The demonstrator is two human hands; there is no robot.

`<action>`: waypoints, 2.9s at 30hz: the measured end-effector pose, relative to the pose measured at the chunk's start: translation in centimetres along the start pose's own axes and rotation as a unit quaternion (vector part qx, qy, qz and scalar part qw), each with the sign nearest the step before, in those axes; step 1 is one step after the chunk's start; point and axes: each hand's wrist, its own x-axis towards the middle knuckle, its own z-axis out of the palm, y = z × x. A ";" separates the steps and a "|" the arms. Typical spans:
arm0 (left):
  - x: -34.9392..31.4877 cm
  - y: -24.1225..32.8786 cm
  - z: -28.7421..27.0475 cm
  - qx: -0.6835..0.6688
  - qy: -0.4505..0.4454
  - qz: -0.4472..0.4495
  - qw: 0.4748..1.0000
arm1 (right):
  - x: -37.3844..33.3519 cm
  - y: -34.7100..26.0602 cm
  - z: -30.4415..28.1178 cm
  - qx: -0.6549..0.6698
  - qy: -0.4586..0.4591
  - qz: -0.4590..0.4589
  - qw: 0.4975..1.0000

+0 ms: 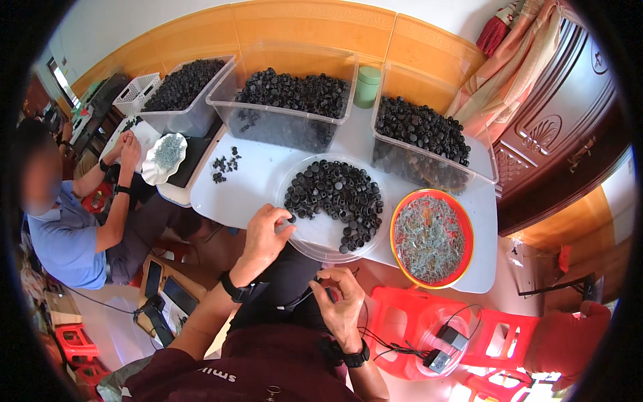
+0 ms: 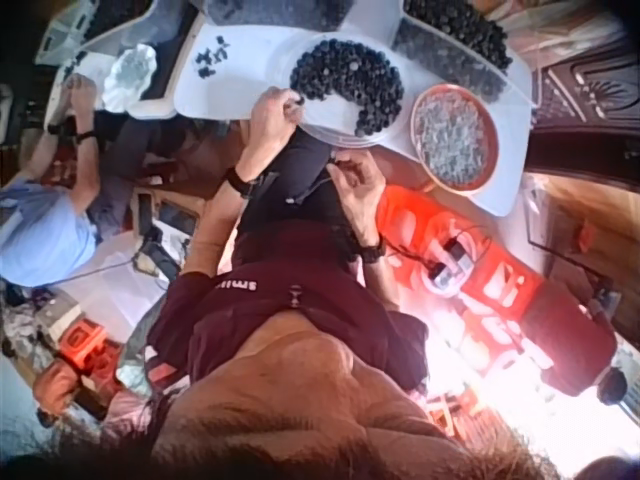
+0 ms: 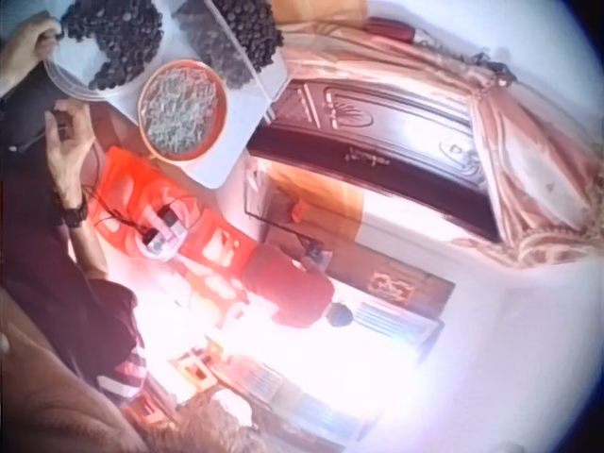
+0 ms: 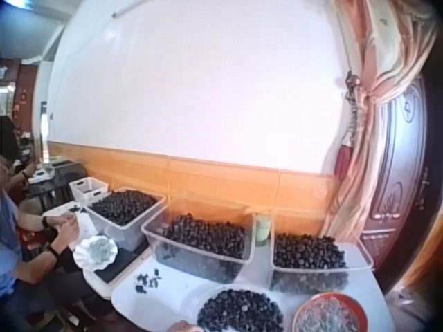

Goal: Inspecting and assembling small black plastic components at a workshop table.

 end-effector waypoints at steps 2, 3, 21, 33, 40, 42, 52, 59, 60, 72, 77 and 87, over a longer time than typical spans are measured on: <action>0.4 0.9 0.1 0.047 0.007 0.021 0.999 | -0.3 -0.2 -0.3 -0.051 -0.029 0.019 0.998; 0.5 1.1 0.2 0.092 0.015 0.038 0.995 | -0.3 -0.1 -0.2 -0.049 -0.027 0.019 0.998; 0.4 1.2 -1.2 -0.415 -0.158 -0.113 0.889 | -0.7 0.0 -0.1 -0.005 -0.027 0.052 0.998; -3.5 3.1 -4.2 -0.701 -0.251 -0.246 0.621 | 0.6 -2.3 0.4 0.228 -0.050 0.083 0.969; -3.8 3.4 -4.4 -0.665 -0.244 -0.251 0.659 | 0.5 -3.1 1.3 0.213 -0.046 0.066 0.974; -3.8 3.5 -4.4 -0.658 -0.247 -0.250 0.666 | 0.5 -3.2 1.3 0.227 -0.046 0.083 0.969; -3.9 4.1 -4.3 -0.600 -0.221 -0.235 0.732 | 0.5 -2.5 1.5 0.174 -0.027 0.059 0.983; -3.7 4.1 -4.1 -0.594 -0.234 -0.223 0.737 | 0.5 -2.6 1.4 0.134 -0.009 0.060 0.989; -3.7 4.3 -4.1 -0.590 -0.229 -0.224 0.741 | 0.5 -2.7 1.3 0.116 -0.010 0.056 0.992; -3.9 4.2 -4.0 -0.552 -0.226 -0.195 0.778 | 0.4 -2.3 1.8 0.092 0.015 0.037 0.995; -4.1 4.1 -4.0 -0.560 -0.214 -0.186 0.779 | 0.4 -2.2 2.0 0.042 0.032 -0.029 0.998; -4.4 4.1 -4.2 -0.563 -0.212 -0.200 0.774 | 0.0 -1.9 2.4 0.122 0.053 0.014 0.991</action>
